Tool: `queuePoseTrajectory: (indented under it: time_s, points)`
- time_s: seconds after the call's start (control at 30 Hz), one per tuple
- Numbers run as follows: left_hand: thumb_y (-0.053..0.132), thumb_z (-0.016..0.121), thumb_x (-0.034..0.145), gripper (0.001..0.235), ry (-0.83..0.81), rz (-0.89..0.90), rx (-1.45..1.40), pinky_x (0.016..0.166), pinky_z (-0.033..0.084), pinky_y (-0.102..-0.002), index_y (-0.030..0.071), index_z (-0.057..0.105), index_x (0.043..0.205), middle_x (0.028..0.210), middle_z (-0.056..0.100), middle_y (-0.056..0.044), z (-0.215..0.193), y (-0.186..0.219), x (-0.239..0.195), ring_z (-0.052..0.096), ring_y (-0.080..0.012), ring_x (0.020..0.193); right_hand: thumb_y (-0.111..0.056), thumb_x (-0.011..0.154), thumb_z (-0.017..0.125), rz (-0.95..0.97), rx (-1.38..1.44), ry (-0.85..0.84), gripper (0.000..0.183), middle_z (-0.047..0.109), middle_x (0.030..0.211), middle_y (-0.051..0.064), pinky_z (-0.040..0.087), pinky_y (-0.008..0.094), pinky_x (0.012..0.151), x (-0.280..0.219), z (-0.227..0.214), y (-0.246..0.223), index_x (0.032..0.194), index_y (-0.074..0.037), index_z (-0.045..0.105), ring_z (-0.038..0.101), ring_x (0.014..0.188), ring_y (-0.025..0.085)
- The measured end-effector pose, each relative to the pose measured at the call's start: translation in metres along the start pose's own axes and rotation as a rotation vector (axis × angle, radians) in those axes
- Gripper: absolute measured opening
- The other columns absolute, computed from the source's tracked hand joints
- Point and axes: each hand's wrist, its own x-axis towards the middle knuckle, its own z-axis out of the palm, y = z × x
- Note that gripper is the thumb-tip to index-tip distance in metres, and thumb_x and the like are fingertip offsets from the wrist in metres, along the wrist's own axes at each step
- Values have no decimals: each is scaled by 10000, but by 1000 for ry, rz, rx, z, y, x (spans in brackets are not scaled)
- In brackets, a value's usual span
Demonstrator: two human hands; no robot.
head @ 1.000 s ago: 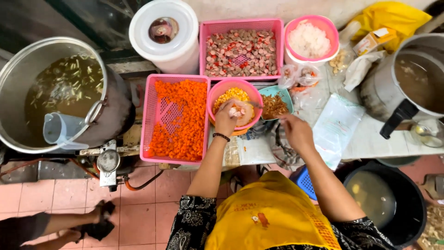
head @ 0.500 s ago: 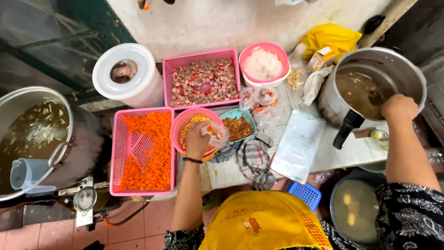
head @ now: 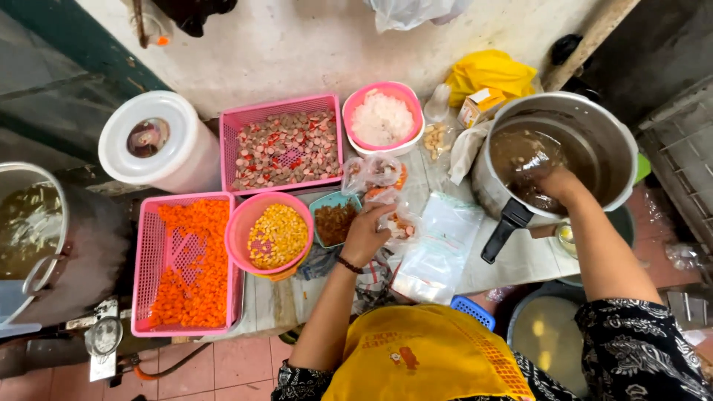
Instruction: Portioning various food ingredients such as diced carrots, corn, and sliced sausages into individual plastic bags.
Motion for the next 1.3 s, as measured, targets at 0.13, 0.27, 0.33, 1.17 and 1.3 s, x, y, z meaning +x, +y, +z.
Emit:
queuePoseTrajectory:
  time_s: [0.13,0.27,0.33,1.17,1.3]
  points:
    - [-11,690,726,589,-34,-10,-31,663,499,-293,78,669,1308,1185,635,-73,35,0,19,578,-161,723,-84,936,576,213,556,-165,329,704,890,121,440,422,616,-30,-24,-37,1174,-132,798,553,709,264]
    - [-27,691,727,603,-55,-5,-65,662,502,-283,81,666,1319,1206,623,-80,47,4,38,575,-144,725,-61,922,581,226,709,-154,296,664,835,52,405,354,569,-31,-22,-18,1129,-123,783,541,693,167]
    - [-34,686,732,611,-66,-32,-84,644,497,-276,87,663,1331,1222,628,-81,53,2,48,567,-132,700,-24,891,587,65,802,-169,311,715,905,17,468,276,620,-32,-19,-6,1125,-89,781,588,741,123]
    - [-2,698,741,604,-27,-40,-44,687,510,-269,73,658,1339,1250,630,-98,81,-12,119,582,-137,739,-86,968,582,66,597,29,234,712,833,61,502,306,733,-122,-89,-100,1116,-54,760,635,755,153]
    - [13,704,753,618,-14,-32,-70,695,508,-270,68,644,1365,1254,642,-98,95,-23,128,584,-137,759,-61,983,557,119,962,-75,236,652,856,14,443,233,644,-110,-65,-65,1132,-51,740,571,740,91]
